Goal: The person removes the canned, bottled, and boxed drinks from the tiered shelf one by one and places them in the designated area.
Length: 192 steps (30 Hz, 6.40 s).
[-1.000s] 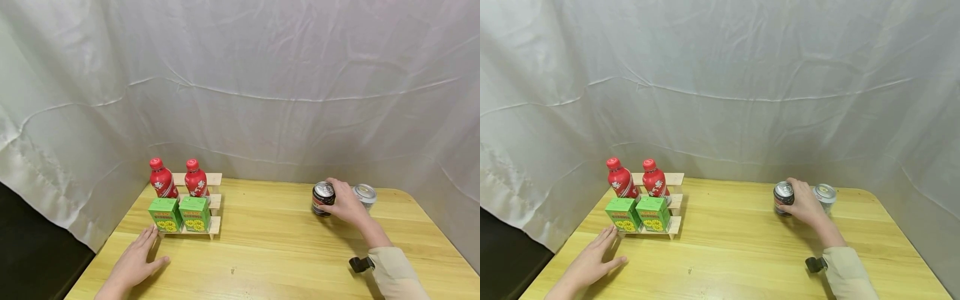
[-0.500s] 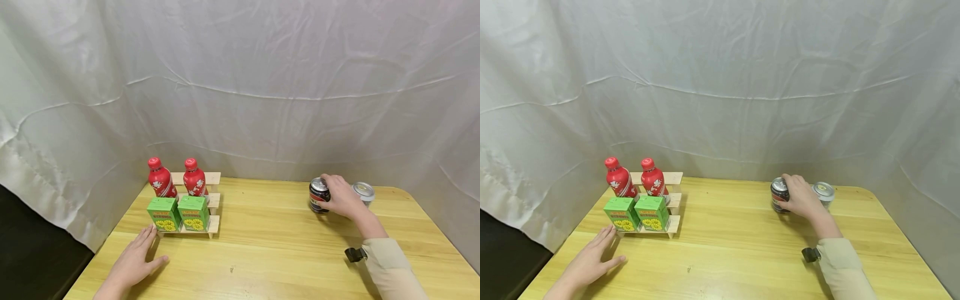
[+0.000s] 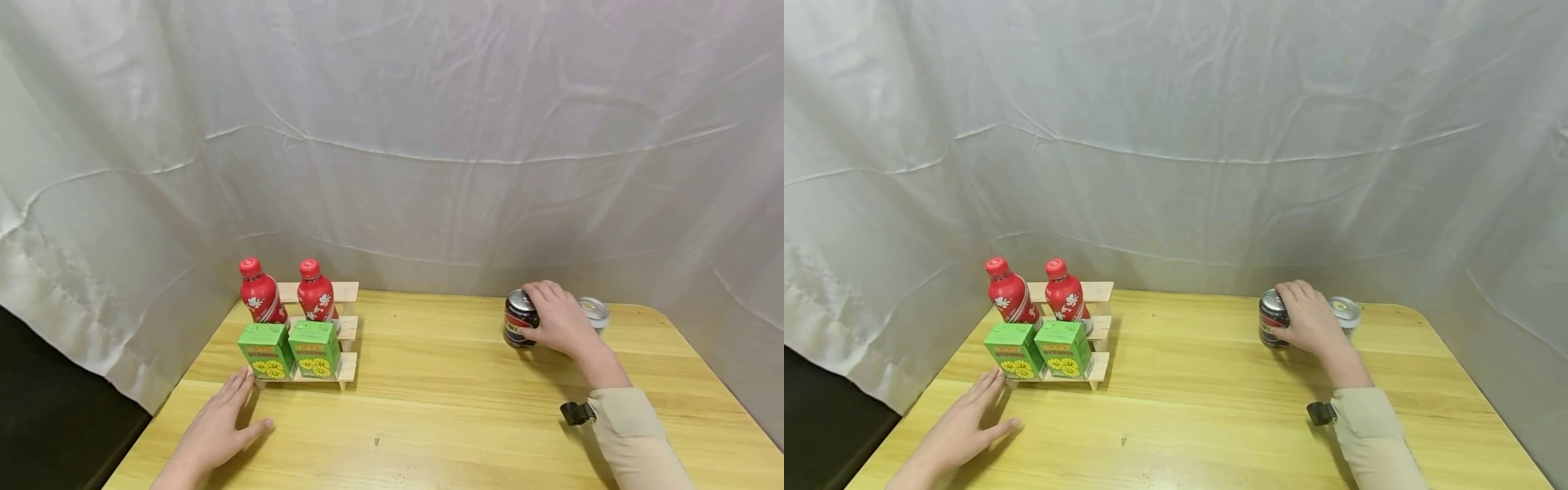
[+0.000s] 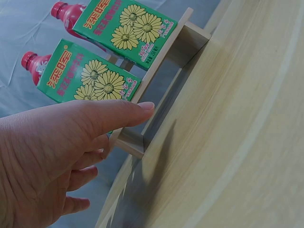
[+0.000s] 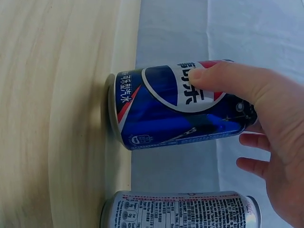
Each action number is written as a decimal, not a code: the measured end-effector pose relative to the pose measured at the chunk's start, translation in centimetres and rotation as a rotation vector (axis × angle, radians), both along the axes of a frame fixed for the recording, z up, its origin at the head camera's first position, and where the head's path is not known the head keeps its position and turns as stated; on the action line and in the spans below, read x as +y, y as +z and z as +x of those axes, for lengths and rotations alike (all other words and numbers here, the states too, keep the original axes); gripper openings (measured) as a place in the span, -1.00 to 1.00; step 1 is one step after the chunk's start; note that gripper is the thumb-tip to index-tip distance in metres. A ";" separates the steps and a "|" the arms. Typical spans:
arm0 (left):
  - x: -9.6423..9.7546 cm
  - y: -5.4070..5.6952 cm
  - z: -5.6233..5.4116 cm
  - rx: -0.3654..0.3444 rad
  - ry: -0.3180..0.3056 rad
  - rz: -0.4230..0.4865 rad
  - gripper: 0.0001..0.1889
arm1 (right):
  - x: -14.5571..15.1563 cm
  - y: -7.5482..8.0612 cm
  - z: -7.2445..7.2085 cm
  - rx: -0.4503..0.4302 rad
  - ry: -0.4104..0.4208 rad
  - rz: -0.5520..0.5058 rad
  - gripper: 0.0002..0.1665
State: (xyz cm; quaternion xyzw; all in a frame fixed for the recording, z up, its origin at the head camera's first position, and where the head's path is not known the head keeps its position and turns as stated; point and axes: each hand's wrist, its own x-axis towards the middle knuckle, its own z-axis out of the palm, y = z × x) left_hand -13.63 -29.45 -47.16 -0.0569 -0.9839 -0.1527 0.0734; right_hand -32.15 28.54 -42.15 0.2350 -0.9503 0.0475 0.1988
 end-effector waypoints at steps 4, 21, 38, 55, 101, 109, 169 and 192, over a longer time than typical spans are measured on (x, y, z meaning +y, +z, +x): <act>0.0 0.0 0.0 -0.005 0.000 0.002 0.05 | 0.2 0.0 0.1 0.000 -0.020 0.014 0.00; -0.3 0.2 0.0 -0.021 0.002 0.006 0.06 | 0.3 0.6 0.6 -0.103 -0.071 0.008 0.05; 0.0 0.3 0.2 -0.011 -0.001 0.007 0.05 | -2.1 4.6 2.3 0.061 0.012 0.011 0.00; 0.0 0.2 0.0 -0.003 -0.007 0.012 0.03 | -9.1 6.6 1.7 0.244 0.317 -0.082 -0.05; 0.2 0.3 0.2 0.002 0.003 -0.022 0.04 | -26.6 5.2 0.8 -0.028 0.458 -0.279 -0.11; 0.2 0.4 0.2 0.002 0.003 -0.014 0.04 | -29.0 5.6 0.7 -0.090 0.453 -0.278 -0.12; 0.4 0.3 0.3 0.013 0.010 -0.019 0.03 | -30.7 4.6 1.7 -0.002 0.459 -0.434 -0.33; 0.3 0.3 0.3 -0.007 0.005 -0.023 0.05 | -24.6 4.4 3.7 0.138 0.424 -0.404 -0.35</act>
